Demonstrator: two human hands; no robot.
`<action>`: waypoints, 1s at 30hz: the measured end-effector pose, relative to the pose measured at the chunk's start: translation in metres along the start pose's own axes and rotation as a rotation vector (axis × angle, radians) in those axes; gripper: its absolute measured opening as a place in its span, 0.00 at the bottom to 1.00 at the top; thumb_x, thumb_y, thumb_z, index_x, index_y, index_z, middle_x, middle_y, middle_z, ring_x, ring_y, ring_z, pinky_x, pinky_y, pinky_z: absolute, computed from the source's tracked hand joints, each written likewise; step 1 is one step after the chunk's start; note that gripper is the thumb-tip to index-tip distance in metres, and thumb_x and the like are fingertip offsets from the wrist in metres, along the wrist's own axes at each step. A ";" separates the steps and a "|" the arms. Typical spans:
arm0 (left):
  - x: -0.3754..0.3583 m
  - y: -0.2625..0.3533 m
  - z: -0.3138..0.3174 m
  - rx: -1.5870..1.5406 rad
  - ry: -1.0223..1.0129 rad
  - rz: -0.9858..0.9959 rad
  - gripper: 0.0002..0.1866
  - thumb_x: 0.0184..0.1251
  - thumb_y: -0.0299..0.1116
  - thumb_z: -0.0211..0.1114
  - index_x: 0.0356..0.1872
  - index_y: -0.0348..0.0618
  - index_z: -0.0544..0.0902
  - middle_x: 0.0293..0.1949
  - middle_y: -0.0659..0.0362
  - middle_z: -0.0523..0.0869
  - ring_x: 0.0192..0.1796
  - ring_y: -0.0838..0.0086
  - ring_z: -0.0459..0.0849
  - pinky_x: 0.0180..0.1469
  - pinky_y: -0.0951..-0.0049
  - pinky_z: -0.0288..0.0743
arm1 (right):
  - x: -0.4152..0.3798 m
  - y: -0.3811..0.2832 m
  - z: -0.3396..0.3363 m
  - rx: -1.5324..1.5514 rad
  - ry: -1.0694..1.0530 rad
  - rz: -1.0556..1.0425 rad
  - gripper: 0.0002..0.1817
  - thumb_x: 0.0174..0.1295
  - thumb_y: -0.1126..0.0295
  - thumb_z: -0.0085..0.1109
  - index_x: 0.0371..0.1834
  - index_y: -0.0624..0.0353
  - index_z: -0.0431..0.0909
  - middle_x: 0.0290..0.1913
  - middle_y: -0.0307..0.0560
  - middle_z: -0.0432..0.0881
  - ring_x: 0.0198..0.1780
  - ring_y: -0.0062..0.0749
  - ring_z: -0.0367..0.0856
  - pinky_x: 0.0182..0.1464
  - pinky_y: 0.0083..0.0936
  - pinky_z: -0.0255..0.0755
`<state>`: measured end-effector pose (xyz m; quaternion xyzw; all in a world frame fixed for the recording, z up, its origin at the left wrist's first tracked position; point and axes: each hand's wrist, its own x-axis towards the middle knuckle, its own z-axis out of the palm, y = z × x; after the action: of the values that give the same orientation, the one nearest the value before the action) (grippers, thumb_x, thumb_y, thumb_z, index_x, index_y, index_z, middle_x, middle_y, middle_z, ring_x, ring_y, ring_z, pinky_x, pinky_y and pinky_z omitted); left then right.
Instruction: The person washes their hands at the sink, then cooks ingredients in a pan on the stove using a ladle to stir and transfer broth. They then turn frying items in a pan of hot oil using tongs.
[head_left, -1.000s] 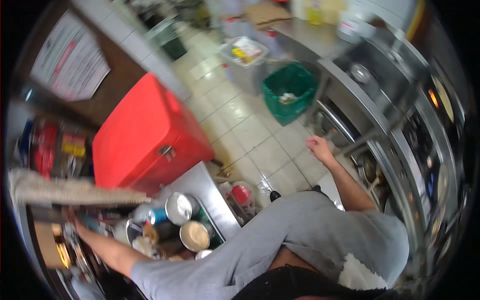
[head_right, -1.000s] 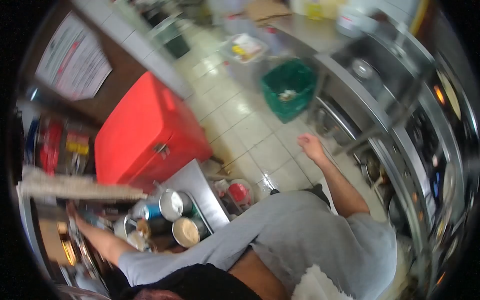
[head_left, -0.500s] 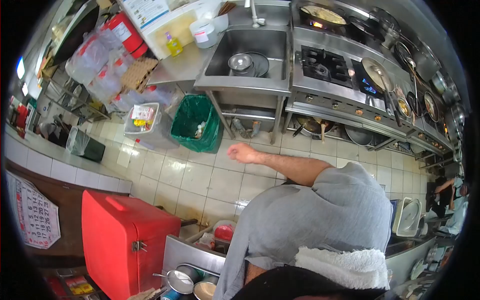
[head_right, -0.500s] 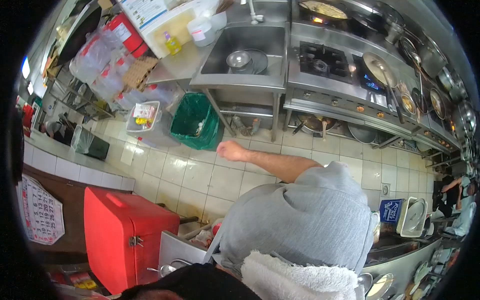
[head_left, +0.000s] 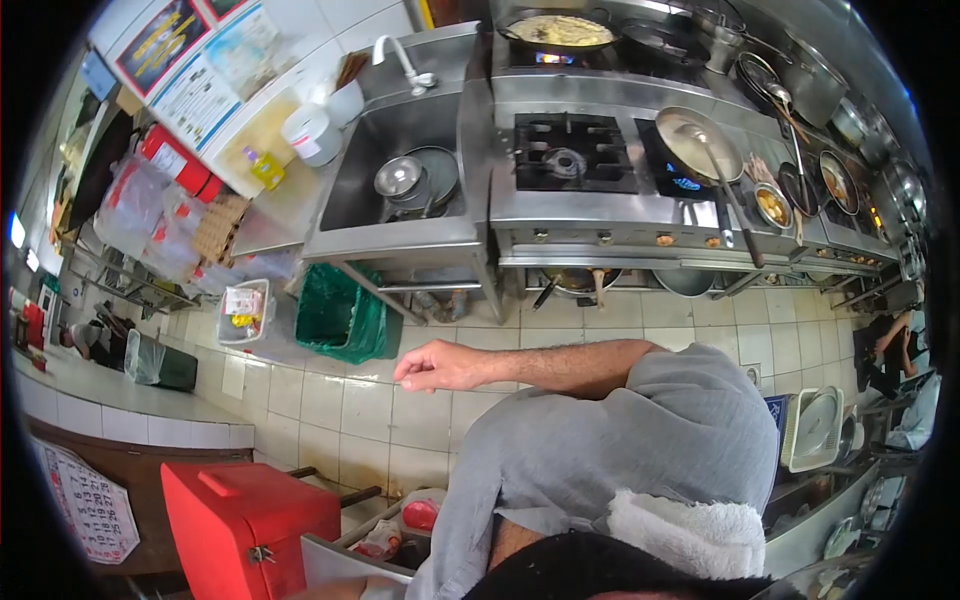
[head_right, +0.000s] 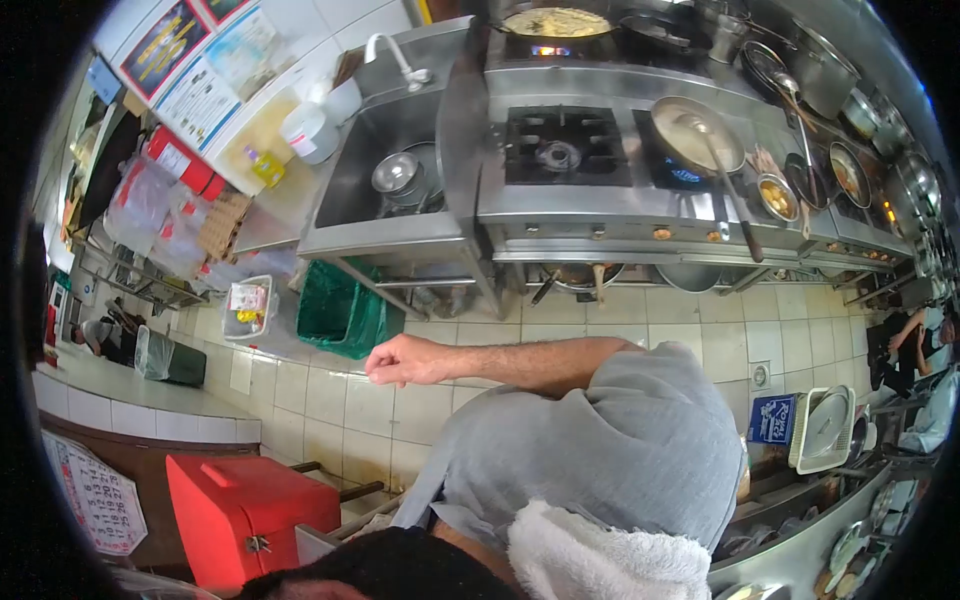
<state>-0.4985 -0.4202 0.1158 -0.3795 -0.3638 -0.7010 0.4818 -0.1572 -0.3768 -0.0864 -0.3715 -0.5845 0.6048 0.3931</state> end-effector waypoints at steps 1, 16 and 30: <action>-0.019 0.029 0.013 -0.081 -0.030 -0.041 0.07 0.58 0.27 0.58 0.33 0.33 0.73 0.32 0.51 0.79 0.32 0.68 0.78 0.35 0.74 0.74 | -0.014 -0.012 -0.012 0.012 -0.044 -0.011 0.19 0.60 0.61 0.51 0.47 0.65 0.70 0.33 0.39 0.75 0.31 0.18 0.71 0.37 0.18 0.69; -0.298 0.414 0.093 -1.424 -1.106 -0.200 0.09 0.42 0.19 0.64 0.27 0.40 0.75 0.29 0.55 0.78 0.37 0.60 0.76 0.41 0.66 0.70 | -0.104 -0.065 -0.208 0.847 0.680 -0.183 0.13 0.63 0.61 0.46 0.41 0.59 0.66 0.40 0.48 0.75 0.40 0.27 0.75 0.43 0.26 0.71; -0.327 0.516 0.288 -1.702 -1.325 0.424 0.15 0.50 0.32 0.63 0.40 0.41 0.76 0.41 0.58 0.75 0.44 0.65 0.74 0.46 0.67 0.69 | -0.152 -0.120 -0.494 -0.210 1.448 -0.214 0.09 0.52 0.74 0.55 0.31 0.60 0.64 0.16 0.38 0.68 0.12 0.18 0.65 0.09 0.15 0.55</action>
<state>0.1255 -0.1776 0.0302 -0.9437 0.1249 -0.2828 -0.1178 0.3600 -0.3091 0.0118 -0.6541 -0.2665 0.1075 0.6997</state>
